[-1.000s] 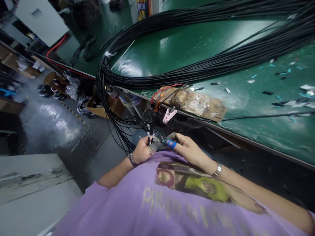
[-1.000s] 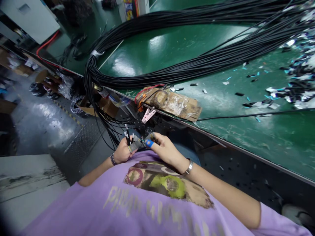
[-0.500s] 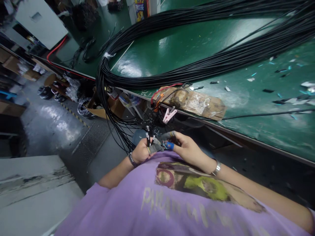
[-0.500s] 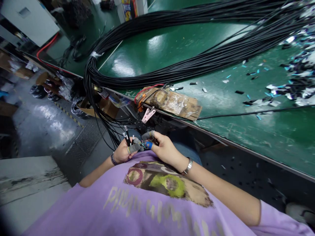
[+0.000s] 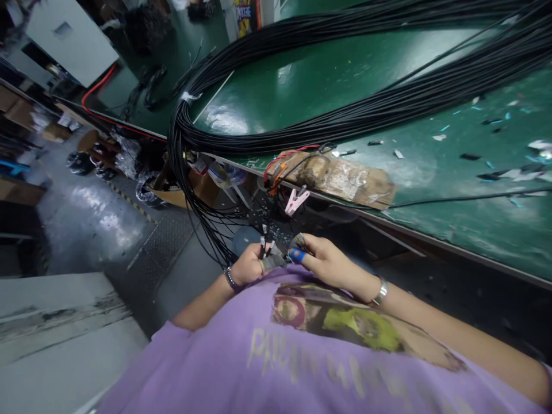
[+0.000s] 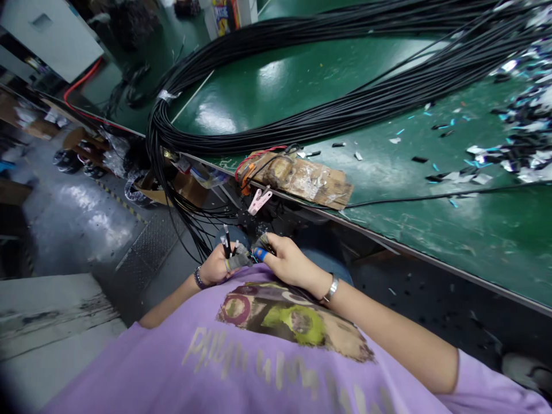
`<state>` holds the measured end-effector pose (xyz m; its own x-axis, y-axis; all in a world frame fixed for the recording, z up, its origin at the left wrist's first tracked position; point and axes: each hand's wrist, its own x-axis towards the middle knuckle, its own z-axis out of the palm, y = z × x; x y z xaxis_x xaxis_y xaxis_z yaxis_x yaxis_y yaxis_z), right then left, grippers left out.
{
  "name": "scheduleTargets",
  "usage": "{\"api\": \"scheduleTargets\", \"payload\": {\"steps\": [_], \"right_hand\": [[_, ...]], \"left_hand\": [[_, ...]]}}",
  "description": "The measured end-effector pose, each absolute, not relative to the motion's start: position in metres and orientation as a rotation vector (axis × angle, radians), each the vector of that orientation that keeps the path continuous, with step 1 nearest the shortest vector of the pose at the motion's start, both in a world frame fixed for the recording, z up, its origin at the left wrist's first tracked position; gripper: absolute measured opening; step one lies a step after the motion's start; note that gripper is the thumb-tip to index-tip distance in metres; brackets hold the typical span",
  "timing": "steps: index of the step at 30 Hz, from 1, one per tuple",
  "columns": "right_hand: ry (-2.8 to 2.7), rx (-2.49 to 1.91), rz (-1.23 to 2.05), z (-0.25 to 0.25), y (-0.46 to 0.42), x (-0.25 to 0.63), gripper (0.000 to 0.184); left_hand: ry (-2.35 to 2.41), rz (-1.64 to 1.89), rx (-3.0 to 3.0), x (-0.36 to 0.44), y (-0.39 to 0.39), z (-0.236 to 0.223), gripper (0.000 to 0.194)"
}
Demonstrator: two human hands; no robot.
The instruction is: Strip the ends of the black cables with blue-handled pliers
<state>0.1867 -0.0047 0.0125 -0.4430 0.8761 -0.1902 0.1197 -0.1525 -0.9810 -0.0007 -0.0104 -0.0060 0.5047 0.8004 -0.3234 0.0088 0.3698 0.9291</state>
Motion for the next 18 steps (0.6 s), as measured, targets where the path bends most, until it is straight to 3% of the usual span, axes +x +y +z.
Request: {"api": "scheduleTargets", "payload": {"steps": [6,18], "right_hand": [[-0.953,-1.001,2.225,-0.001,-0.01,0.183,0.044],[-0.988,-1.167,2.133,0.006,-0.011,0.182,0.044]], "left_hand": [[0.867,0.6,1.02,-0.003,-0.011,-0.01,0.046],[0.918,0.583,1.032,0.0,-0.009,-0.006,0.049]]}}
